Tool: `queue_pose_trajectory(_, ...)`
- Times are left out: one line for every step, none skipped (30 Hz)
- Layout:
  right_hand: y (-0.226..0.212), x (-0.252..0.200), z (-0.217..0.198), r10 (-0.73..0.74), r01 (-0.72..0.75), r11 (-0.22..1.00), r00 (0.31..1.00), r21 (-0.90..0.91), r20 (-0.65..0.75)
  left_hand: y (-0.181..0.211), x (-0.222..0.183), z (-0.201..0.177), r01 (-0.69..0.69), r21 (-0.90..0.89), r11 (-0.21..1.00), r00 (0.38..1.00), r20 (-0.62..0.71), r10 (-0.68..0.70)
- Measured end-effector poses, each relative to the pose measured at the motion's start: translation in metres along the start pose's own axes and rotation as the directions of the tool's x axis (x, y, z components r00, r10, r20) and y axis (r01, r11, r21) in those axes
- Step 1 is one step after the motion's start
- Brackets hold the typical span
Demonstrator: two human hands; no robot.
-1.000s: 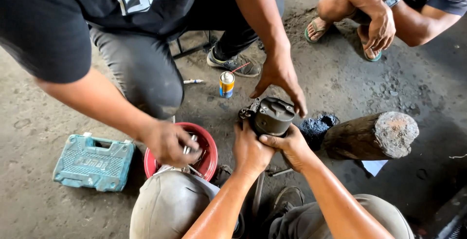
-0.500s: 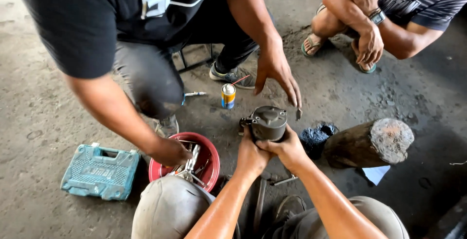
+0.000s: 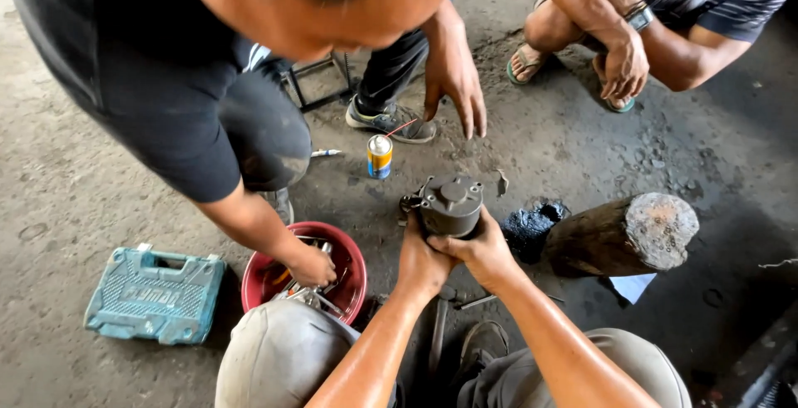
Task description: Disassembling a mechanical starter motor using a hammer and manual force
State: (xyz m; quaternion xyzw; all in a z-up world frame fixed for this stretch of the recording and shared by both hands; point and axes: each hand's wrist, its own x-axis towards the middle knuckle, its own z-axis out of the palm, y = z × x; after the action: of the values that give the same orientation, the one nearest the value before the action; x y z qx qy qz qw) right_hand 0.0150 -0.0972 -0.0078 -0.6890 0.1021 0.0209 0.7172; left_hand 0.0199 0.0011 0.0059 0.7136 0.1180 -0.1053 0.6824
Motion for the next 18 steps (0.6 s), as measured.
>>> queue_pose_trajectory(0.001,0.001,0.000,-0.003,0.003,1.000,1.000,0.000,-0.007,0.001,0.002,0.002,-0.004,0.000,1.000,1.000,0.007,0.004)
queue_pose_trajectory(0.001,0.002,0.000,-0.013,0.013,1.000,1.000,-0.002,-0.002,0.001,0.003,0.004,-0.007,0.000,1.000,1.000,0.017,0.007)
queue_pose_trajectory(0.002,0.003,0.000,-0.023,0.023,1.000,1.000,-0.004,0.004,0.002,0.004,0.007,-0.010,0.000,1.000,1.000,0.027,0.010)
queue_pose_trajectory(0.003,0.003,0.000,-0.024,0.024,1.000,1.000,-0.005,-0.006,0.001,0.004,0.009,-0.012,0.001,1.000,0.999,0.037,0.012)
queue_pose_trajectory(0.004,0.003,0.000,-0.017,0.017,1.000,1.000,-0.007,-0.002,0.001,0.005,0.011,-0.013,0.002,1.000,0.999,0.046,0.013)
queue_pose_trajectory(0.005,0.004,0.000,-0.010,0.010,1.000,1.000,-0.009,0.007,0.001,0.006,0.013,-0.015,0.001,1.000,0.999,0.052,0.015)
queue_pose_trajectory(0.003,0.003,0.000,-0.011,0.011,1.000,1.000,-0.010,0.000,0.001,0.006,0.014,-0.017,0.001,1.000,0.998,0.059,0.017)
queue_pose_trajectory(0.001,0.003,0.001,-0.006,0.006,1.000,1.000,-0.017,0.006,0.001,0.008,0.016,-0.019,0.000,1.000,0.998,0.062,0.019)
queue_pose_trajectory(0.000,0.002,0.001,-0.001,0.002,1.000,1.000,-0.024,0.011,0.001,0.009,0.017,-0.022,0.000,1.000,0.998,0.066,0.022)
queue_pose_trajectory(0.000,0.003,0.001,-0.003,0.003,1.000,1.000,-0.026,0.004,0.001,0.010,0.019,-0.024,-0.002,1.000,0.997,0.072,0.024)
queue_pose_trajectory(0.000,0.003,0.000,-0.001,0.002,0.999,1.000,-0.032,0.013,0.000,0.011,0.021,-0.026,-0.003,1.000,0.997,0.079,0.026)
queue_pose_trajectory(0.000,0.003,-0.001,0.001,0.000,0.999,1.000,-0.038,0.020,0.000,0.012,0.023,-0.028,-0.004,1.000,0.996,0.085,0.028)
queue_pose_trajectory(0.001,0.004,-0.002,0.001,0.000,0.999,1.000,-0.039,0.013,-0.002,0.013,0.025,-0.029,-0.004,1.000,0.995,0.092,0.029)
queue_pose_trajectory(0.003,0.005,-0.002,-0.003,0.004,0.999,1.000,-0.043,0.019,-0.004,0.013,0.026,-0.028,-0.004,1.000,0.995,0.096,0.029)
queue_pose_trajectory(0.004,0.006,-0.003,-0.007,0.009,0.999,1.000,-0.047,0.026,-0.006,0.014,0.027,-0.028,-0.004,1.000,0.995,0.100,0.028)
queue_pose_trajectory(0.006,0.006,-0.005,-0.006,0.008,0.999,1.000,-0.046,0.024,-0.012,0.016,0.025,-0.028,-0.002,1.000,0.994,0.102,0.028)
queue_pose_trajectory(0.008,0.006,-0.006,-0.002,0.004,0.999,1.000,-0.043,0.027,-0.017,0.018,0.023,-0.028,-0.001,1.000,0.994,0.103,0.028)
queue_pose_trajectory(0.009,0.006,-0.007,0.001,0.001,0.999,0.999,-0.040,0.032,-0.023,0.020,0.020,-0.030,0.000,1.000,0.994,0.102,0.029)
